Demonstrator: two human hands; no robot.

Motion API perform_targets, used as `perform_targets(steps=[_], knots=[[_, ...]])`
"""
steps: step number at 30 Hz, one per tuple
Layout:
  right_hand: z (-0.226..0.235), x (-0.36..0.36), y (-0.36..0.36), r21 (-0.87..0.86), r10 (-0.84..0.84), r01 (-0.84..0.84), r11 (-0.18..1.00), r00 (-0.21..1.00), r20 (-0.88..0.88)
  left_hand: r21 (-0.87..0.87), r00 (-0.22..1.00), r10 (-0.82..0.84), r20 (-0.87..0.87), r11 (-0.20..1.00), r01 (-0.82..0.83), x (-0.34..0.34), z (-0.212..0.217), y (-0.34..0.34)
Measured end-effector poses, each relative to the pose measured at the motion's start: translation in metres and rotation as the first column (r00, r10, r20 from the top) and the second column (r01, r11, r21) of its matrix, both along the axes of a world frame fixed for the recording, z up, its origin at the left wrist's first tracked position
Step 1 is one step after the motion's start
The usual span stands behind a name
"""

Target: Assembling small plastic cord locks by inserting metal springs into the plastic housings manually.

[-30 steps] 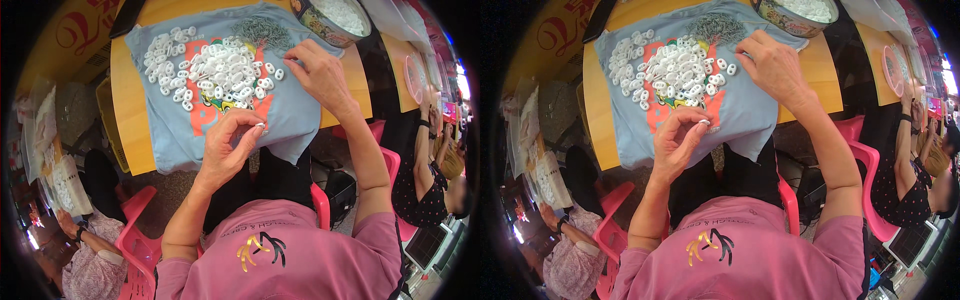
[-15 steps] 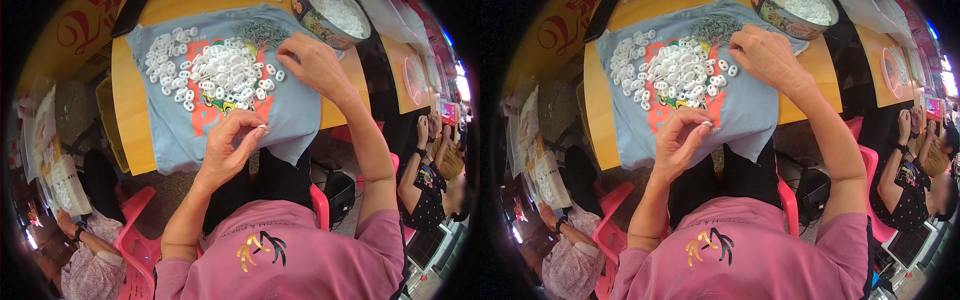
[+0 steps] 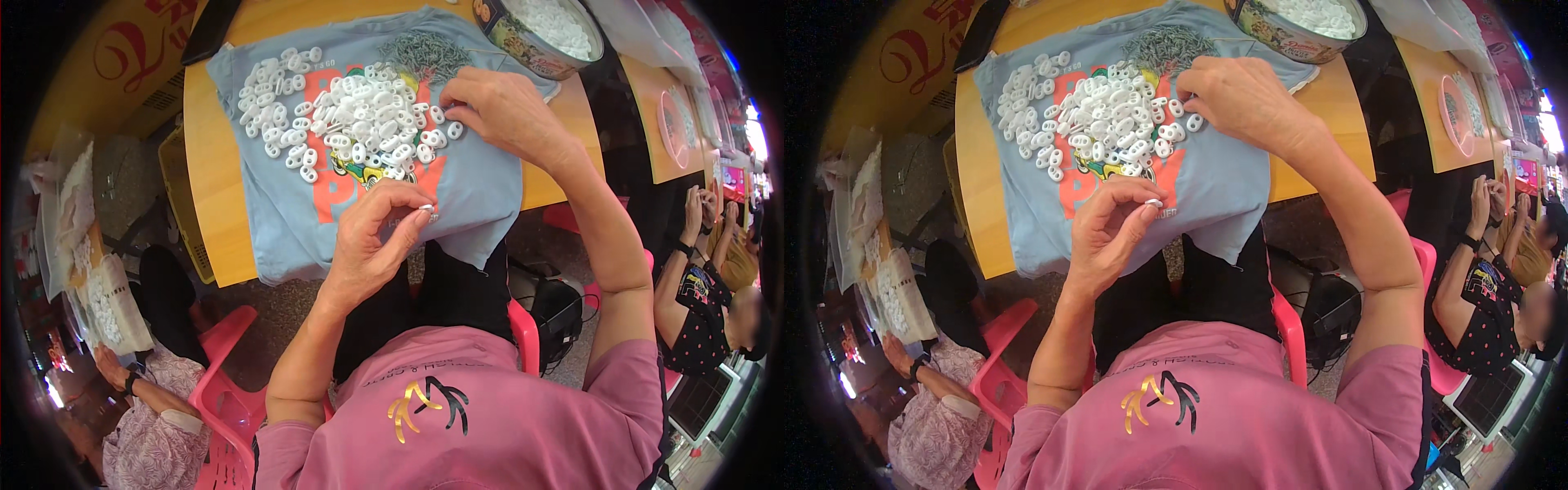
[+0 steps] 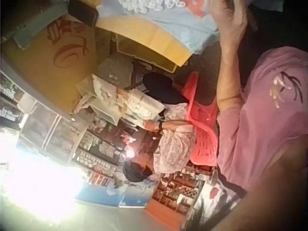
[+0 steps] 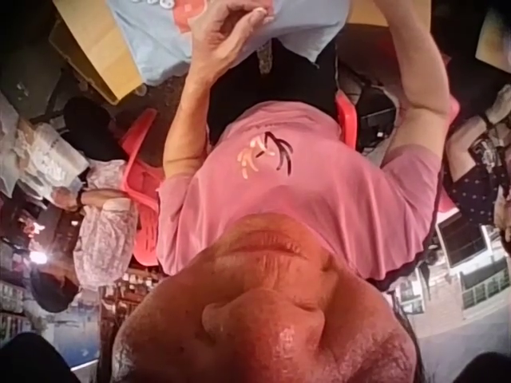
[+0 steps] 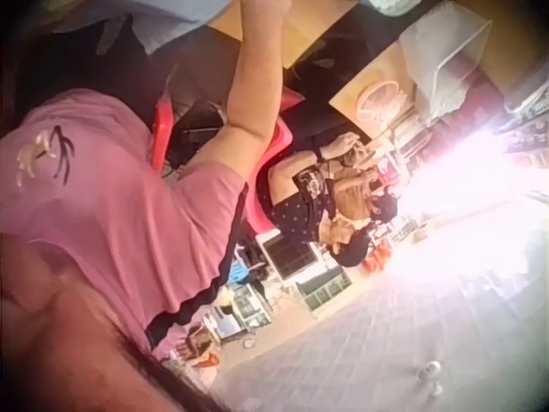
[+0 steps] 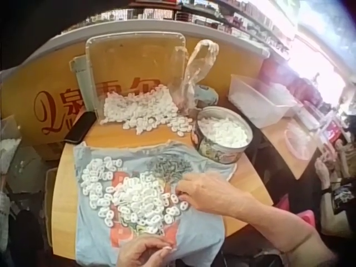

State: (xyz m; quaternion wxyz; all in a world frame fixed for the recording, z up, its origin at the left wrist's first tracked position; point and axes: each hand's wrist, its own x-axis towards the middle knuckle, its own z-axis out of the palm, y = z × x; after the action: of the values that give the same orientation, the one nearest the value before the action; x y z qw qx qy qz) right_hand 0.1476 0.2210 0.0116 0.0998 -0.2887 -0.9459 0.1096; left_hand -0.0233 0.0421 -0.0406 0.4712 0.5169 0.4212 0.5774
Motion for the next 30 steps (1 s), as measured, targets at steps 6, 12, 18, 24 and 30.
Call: perform_targets(steps=[6,12,18,24,30], knots=[[0.001,-0.007,0.012,-0.010,0.009,-0.009,1.000,0.999,0.036,-0.060,0.999,-0.034,-0.008,0.998,0.033,-0.002,0.003,-0.001],[0.005,-0.018,0.008,0.012,0.003,-0.004,1.000,0.993,0.117,-0.067,0.997,-0.008,0.078,0.998,0.013,0.001,0.001,-0.002],[0.008,-0.026,0.016,-0.076,0.002,0.011,0.997,0.984,0.178,-0.108,0.987,-0.018,0.162,0.993,0.036,0.001,0.003,-0.004],[0.008,-0.001,0.018,-0.230,-0.005,-0.016,0.973,0.996,-0.087,-0.245,0.948,0.075,0.308,0.970,0.003,-0.002,0.010,0.000],[0.010,0.013,-0.044,-0.827,-0.245,-0.149,0.541,0.914,-0.325,-0.142,0.931,0.189,0.313,0.978,-0.151,0.005,0.023,0.002]])
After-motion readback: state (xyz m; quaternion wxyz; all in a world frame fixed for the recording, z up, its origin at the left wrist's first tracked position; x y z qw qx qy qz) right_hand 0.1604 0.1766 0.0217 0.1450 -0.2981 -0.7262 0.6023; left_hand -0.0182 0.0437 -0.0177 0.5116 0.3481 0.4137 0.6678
